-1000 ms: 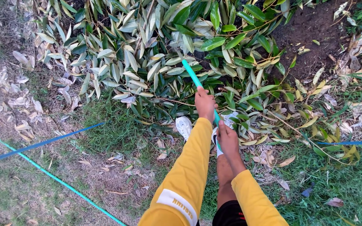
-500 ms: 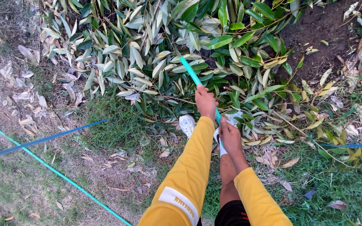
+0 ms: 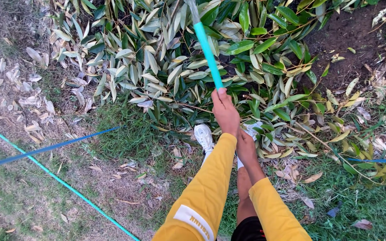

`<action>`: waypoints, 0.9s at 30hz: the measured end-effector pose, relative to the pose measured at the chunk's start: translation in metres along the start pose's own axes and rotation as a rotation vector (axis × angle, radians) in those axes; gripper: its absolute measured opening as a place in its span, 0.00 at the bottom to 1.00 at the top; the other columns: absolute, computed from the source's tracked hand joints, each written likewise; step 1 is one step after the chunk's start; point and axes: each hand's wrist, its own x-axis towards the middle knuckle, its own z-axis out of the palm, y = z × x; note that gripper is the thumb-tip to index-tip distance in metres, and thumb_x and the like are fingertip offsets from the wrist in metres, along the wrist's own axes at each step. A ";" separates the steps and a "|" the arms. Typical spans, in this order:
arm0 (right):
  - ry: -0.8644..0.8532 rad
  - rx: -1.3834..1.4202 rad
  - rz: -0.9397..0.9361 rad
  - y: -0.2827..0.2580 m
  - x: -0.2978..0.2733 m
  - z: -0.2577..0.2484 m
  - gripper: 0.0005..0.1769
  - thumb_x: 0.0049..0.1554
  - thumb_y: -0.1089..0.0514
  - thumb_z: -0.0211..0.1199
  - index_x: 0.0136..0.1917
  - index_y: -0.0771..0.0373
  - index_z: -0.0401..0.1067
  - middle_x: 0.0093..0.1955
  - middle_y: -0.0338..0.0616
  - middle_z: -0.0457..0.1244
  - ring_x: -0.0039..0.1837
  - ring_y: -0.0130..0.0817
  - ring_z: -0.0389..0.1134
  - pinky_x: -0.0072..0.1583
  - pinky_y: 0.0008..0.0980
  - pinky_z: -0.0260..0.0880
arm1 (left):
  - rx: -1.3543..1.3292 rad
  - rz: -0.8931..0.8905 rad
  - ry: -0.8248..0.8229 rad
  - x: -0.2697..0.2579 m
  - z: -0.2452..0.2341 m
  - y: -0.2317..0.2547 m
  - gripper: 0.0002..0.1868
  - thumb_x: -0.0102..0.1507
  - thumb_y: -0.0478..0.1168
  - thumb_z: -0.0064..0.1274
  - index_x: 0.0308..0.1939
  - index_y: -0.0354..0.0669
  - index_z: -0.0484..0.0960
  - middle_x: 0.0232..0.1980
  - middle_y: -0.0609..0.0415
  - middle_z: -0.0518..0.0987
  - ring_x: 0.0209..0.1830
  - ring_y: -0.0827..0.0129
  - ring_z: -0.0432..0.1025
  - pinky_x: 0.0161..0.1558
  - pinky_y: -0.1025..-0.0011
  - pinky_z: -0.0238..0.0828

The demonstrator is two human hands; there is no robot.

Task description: Watering a small tree in a grassy area using a garden hose.

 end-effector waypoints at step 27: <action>-0.073 -0.099 0.080 -0.048 -0.011 0.018 0.28 0.66 0.40 0.52 0.38 0.66 0.72 0.28 0.35 0.58 0.33 0.22 0.54 0.37 0.27 0.55 | -0.296 -0.040 0.125 0.018 -0.037 -0.009 0.19 0.75 0.52 0.36 0.50 0.38 0.71 0.26 0.60 0.66 0.20 0.79 0.57 0.21 0.76 0.53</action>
